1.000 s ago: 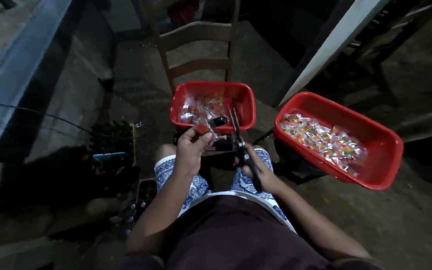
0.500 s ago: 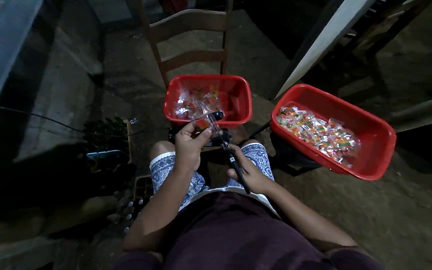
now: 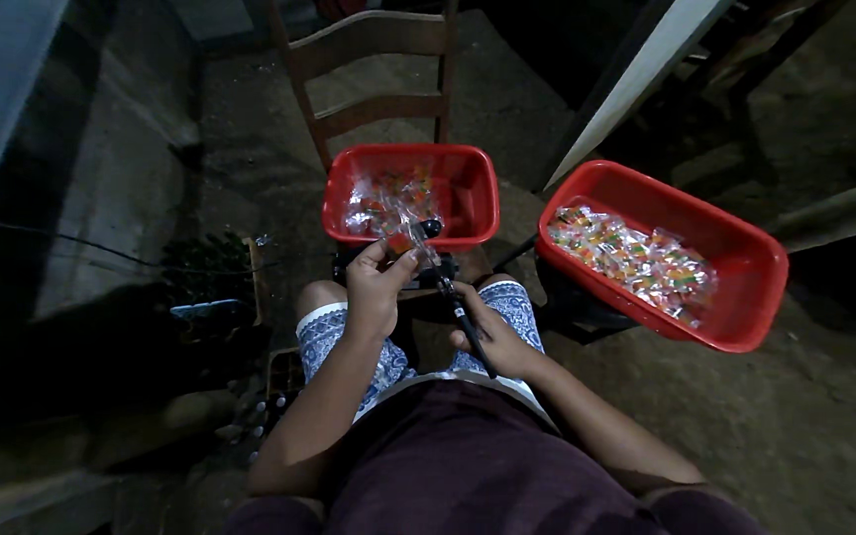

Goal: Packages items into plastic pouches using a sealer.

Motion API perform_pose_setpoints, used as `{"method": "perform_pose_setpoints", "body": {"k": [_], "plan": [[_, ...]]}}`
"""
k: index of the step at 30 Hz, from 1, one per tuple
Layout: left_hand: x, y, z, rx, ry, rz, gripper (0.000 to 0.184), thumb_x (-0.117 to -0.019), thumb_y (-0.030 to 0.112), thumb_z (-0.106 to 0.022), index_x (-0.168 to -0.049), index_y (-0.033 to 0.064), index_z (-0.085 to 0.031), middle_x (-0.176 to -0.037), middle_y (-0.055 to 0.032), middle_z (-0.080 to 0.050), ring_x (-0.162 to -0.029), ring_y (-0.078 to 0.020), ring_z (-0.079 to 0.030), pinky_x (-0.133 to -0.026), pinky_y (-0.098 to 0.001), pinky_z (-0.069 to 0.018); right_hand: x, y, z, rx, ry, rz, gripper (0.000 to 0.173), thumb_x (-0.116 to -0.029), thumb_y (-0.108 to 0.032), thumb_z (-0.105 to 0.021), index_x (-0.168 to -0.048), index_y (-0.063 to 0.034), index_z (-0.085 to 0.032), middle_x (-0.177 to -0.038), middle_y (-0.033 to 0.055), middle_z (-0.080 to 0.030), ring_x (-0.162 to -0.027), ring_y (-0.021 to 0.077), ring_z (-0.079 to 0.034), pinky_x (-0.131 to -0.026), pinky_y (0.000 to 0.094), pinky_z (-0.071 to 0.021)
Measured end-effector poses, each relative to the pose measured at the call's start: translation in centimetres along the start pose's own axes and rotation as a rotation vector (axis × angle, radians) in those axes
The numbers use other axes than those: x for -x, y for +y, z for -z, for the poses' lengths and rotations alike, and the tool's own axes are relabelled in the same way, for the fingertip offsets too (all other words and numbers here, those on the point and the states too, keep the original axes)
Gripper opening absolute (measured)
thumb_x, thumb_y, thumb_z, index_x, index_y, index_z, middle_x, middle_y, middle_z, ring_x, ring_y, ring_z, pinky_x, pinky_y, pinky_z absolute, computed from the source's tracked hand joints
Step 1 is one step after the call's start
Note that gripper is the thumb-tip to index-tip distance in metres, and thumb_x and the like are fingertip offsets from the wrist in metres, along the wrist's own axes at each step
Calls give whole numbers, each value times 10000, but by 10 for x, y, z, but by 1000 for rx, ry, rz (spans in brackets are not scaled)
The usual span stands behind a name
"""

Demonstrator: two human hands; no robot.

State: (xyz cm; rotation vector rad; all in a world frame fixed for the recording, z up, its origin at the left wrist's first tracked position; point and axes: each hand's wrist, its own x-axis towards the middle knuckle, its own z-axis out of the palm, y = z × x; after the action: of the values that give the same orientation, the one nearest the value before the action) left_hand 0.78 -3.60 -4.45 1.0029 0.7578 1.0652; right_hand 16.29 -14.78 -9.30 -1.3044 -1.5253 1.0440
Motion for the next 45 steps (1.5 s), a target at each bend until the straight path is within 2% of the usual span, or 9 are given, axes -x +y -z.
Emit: {"method": "perform_pose_setpoints", "body": {"k": [6,13,16,19,23,29,35,41,45], "plan": [[-20,6,2,-17,39,2,174,-938,-75,-629,-1048,48,-686,-927,-17,-710,-812,-111,-698,-776,-304,-614,-21,-3,5,31,21,-13,950,-936,-728,-493,-1477,47,-407,-1212,94,-626,-1019,4,-586,-894,203,-503],[-67,19,11,5,74,4,167,-951,-66,-631,-1080,30,-678,-948,-32,-710,-813,-118,-701,-769,-295,-614,-72,-4,14,18,15,-19,728,-1003,-499,-561,-1470,45,-436,-1144,72,-645,-924,-18,-593,-839,175,-506],[-89,22,16,23,90,17,150,-956,-71,-614,-1055,28,-665,-909,-32,-704,-760,-110,-692,-725,-284,-612,-94,-7,20,14,-77,-43,831,-982,-598,-516,-1502,31,-354,-1159,57,-596,-944,-13,-561,-840,182,-491],[-108,23,24,20,92,10,142,-956,-64,-620,-1058,23,-666,-908,-31,-704,-765,-114,-694,-733,-287,-614,-114,-4,21,13,-81,-44,920,-944,-707,-494,-1491,22,-369,-1104,22,-589,-927,-29,-554,-826,172,-489],[-130,23,35,-9,110,5,135,-943,-41,-654,-1054,32,-679,-902,-29,-700,-759,-111,-683,-722,-294,-610,-138,-1,19,8,-41,-88,879,-950,-671,-525,-1468,33,-423,-1081,12,-612,-903,-39,-558,-826,167,-489],[-158,18,51,30,177,41,142,-940,-51,-658,-1060,23,-667,-920,-36,-697,-773,-120,-696,-727,-289,-619,-169,14,19,-24,-63,-136,789,-968,-582,-558,-1467,18,-443,-1010,-16,-594,-802,-41,-540,-737,154,-481],[-183,3,70,19,162,26,155,-916,-56,-683,-1054,12,-687,-897,-36,-696,-759,-102,-680,-723,-280,-609,-200,20,12,5,-92,-170,886,-938,-695,-529,-1464,10,-415,-984,-45,-552,-805,-56,-520,-733,135,-466],[-203,-5,88,4,151,2,163,-905,-23,-716,-1060,28,-706,-913,-29,-707,-758,-99,-678,-715,-279,-605,-221,35,1,-17,-41,-182,724,-985,-551,-560,-1434,7,-454,-923,-66,-542,-741,-57,-503,-680,133,-456],[-214,-10,94,138,200,25,168,-935,-12,-682,-1090,52,-676,-933,-9,-698,-791,-97,-689,-747,-277,-613,-224,36,6,-73,-88,-215,701,-989,-446,-602,-1469,15,-384,-1034,-39,-557,-865,-38,-549,-785,139,-484]]}}
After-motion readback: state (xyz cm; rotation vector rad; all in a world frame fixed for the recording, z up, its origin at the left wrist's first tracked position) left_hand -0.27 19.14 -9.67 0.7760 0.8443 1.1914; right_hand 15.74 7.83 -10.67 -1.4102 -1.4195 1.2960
